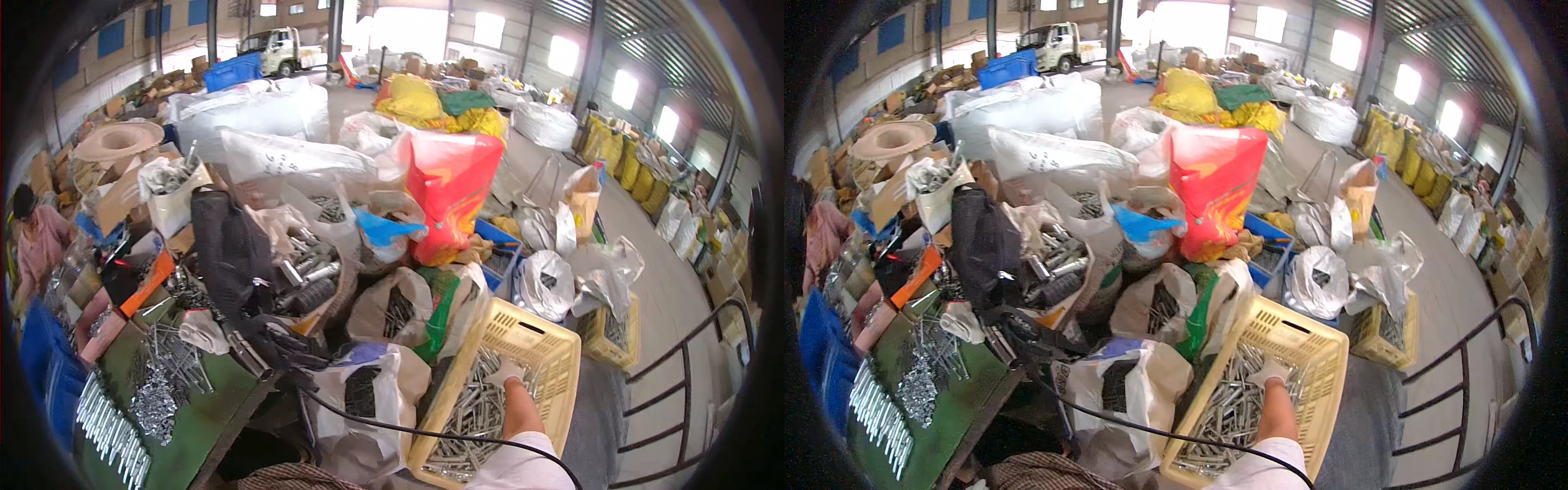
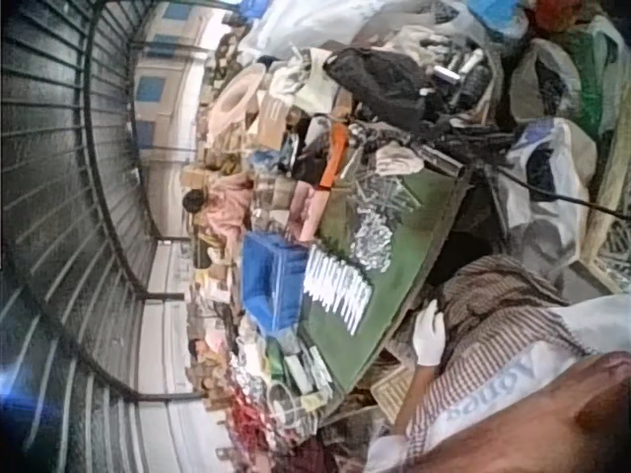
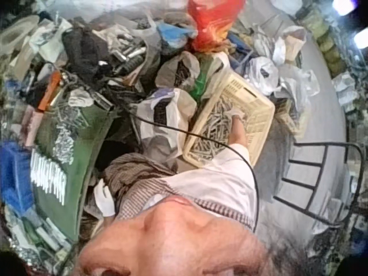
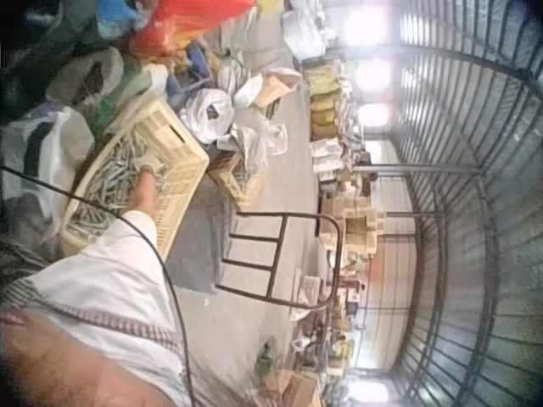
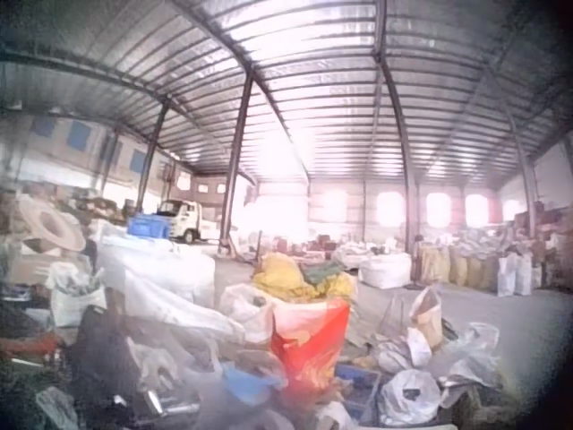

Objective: The person takes metal rods and tubular sleeves from storage containers and assembles them by inserting the rods into the tubular sleeves.

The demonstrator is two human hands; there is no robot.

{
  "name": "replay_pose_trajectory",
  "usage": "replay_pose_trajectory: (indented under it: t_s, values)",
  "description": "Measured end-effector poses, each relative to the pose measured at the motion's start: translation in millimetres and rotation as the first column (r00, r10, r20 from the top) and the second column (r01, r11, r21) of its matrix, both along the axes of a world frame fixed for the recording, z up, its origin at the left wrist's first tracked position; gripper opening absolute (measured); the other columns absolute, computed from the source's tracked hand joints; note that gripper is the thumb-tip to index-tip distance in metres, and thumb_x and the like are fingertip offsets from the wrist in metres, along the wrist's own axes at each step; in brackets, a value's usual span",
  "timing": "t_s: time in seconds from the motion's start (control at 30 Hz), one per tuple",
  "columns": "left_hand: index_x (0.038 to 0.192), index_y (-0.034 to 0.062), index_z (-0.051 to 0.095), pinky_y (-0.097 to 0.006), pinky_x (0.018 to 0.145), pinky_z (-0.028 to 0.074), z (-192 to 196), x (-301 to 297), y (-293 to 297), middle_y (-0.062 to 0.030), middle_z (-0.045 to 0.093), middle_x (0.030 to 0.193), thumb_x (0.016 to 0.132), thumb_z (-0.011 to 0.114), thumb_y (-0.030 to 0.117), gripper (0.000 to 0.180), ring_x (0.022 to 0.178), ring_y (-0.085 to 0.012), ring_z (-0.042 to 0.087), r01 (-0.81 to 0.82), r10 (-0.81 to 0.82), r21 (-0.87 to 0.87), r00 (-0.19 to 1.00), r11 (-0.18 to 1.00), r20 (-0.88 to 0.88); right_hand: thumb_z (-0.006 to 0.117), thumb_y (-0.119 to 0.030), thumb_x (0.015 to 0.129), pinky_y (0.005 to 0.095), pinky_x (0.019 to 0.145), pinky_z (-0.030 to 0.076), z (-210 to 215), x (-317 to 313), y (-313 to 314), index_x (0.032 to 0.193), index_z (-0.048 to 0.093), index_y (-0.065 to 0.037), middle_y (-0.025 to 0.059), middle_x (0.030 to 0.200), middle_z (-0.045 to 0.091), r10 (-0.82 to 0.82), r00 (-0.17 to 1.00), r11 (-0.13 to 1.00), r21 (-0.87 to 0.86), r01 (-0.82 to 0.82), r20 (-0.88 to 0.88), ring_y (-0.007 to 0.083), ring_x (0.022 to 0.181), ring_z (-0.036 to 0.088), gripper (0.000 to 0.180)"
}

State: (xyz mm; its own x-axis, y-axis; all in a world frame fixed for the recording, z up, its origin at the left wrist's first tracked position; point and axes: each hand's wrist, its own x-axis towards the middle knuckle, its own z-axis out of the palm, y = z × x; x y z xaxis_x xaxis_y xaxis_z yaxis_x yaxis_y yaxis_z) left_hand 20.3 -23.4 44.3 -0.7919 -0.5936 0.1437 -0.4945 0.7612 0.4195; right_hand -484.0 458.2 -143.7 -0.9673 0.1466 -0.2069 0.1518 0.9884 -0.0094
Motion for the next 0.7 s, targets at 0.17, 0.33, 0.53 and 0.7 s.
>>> replay_pose_trajectory:
  t_s: [0.17, 0.33, 0.53, 0.7]
  values:
    - [0.119, 0.0038, 0.060, -0.042, 0.084, 0.047, 13, 8, 0, -0.0173, 0.062, 0.104, 0.092, 0.053, 0.012, 0.029, 0.095, -0.0340, 0.059, -0.072, 0.072, 0.013, 0.997, 0.997, -0.039, 0.076, -0.042, 0.057, 0.0408, 0.094, 0.047, 4, 19, -6, 0.133, 0.045, -0.013, 0.0183, 0.120, 0.060, 0.000, 0.997, 0.977, -0.212, 0.016, 0.078, 0.0339, 0.111, 0.058, 0.087]
    - [0.118, 0.0025, 0.060, -0.041, 0.083, 0.048, 21, 10, -6, -0.0159, 0.063, 0.103, 0.090, 0.055, 0.006, 0.029, 0.093, -0.0329, 0.059, -0.064, 0.054, -0.090, 0.993, 0.994, -0.103, 0.074, -0.031, 0.064, 0.0425, 0.089, 0.049, 33, 61, -34, 0.127, 0.052, -0.014, 0.0191, 0.108, 0.064, 0.069, 0.998, 0.994, -0.080, -0.068, 0.011, 0.0352, 0.102, 0.062, 0.068]
    - [0.118, 0.0015, 0.060, -0.039, 0.079, 0.048, 37, -16, -9, -0.0160, 0.063, 0.101, 0.091, 0.054, 0.004, 0.028, 0.088, -0.0316, 0.059, -0.013, 0.005, -0.058, 0.989, 0.998, -0.147, 0.070, -0.026, 0.067, 0.0476, 0.077, 0.051, 74, 85, -37, 0.129, 0.043, -0.013, 0.0211, 0.099, 0.063, 0.184, 0.981, 0.981, -0.053, -0.187, -0.056, 0.0375, 0.093, 0.063, 0.068]
    - [0.115, -0.0019, 0.061, -0.038, 0.074, 0.049, 46, -31, -8, -0.0152, 0.064, 0.098, 0.091, 0.054, 0.004, 0.025, 0.085, -0.0298, 0.059, 0.097, -0.101, -0.031, 0.981, 0.995, -0.166, 0.071, -0.020, 0.069, 0.0419, 0.084, 0.049, 96, 114, -14, 0.122, 0.051, -0.010, 0.0193, 0.105, 0.064, -0.017, 0.963, 0.966, -0.252, -0.053, -0.268, 0.0371, 0.098, 0.061, 0.057]
